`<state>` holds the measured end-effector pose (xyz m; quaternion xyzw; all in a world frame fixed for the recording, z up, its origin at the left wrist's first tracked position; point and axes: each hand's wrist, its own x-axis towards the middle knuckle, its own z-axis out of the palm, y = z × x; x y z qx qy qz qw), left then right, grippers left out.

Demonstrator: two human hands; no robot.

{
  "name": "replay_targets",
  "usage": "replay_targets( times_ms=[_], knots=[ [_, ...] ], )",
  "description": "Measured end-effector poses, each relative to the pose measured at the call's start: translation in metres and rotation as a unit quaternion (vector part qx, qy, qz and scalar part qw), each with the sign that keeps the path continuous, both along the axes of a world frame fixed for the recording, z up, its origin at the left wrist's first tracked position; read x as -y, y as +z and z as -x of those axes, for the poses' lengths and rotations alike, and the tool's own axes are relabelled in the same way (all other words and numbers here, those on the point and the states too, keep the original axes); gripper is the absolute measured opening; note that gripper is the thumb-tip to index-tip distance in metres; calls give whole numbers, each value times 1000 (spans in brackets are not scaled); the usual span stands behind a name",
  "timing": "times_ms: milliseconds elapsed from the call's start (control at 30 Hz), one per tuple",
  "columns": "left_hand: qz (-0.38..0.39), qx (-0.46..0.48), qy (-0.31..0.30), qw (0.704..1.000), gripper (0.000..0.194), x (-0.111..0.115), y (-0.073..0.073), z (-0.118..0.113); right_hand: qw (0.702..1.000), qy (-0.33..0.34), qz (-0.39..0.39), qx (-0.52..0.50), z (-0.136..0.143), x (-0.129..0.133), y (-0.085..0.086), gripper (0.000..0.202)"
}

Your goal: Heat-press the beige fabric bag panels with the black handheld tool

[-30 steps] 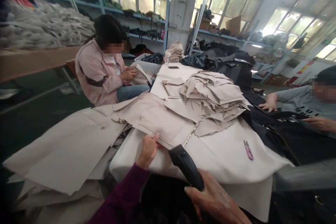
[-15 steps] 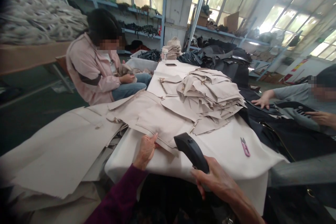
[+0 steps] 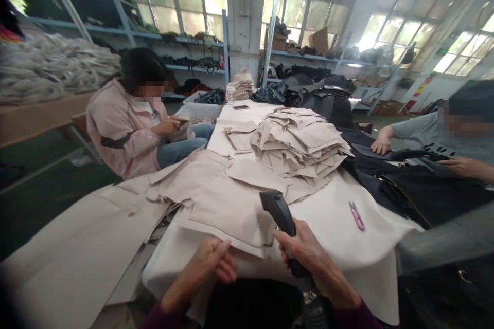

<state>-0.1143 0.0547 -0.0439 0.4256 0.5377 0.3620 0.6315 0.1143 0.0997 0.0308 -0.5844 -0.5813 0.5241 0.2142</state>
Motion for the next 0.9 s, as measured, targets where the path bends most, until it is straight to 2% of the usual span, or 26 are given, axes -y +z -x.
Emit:
replay_targets(
  times_ms=[33,67,100,133,200,267,333,367,467,567,733,900],
  knots=[
    [-1,-30,-92,995,40,5,14,6,1000,0,1,5,-7,0,1,30],
    [-33,-79,-151,985,42,4,30,13,1000,1,5,12,-14,1,1,30],
    [-86,-146,-154,973,43,-2,46,18,1000,-1,12,16,-19,3,1,30],
    [-155,-215,-123,956,42,-15,59,20,1000,-3,21,16,-23,5,-1,28],
    [-300,-329,-74,892,33,-57,74,17,999,-7,31,3,-26,7,-7,25],
    [-376,-431,-86,816,25,-109,69,1,999,-10,29,-13,-25,6,-12,23],
    [-386,-434,-123,805,34,-156,50,-20,999,-11,24,-28,-22,4,-16,21],
    [-388,-431,-140,802,31,-175,39,-30,999,-14,22,-34,-20,2,-17,20],
    [-382,-408,-174,811,21,-208,15,-48,998,-17,26,-51,-19,-4,-19,17],
    [-366,-374,-182,832,25,-216,13,-46,998,-24,22,-62,-20,-10,-22,17],
    [-312,-270,-189,891,16,-202,25,-30,996,-23,-29,-78,-18,-23,-23,20],
    [-224,-122,-170,952,34,-170,16,-21,994,-42,-46,-89,-19,-32,-15,21]
  ],
)
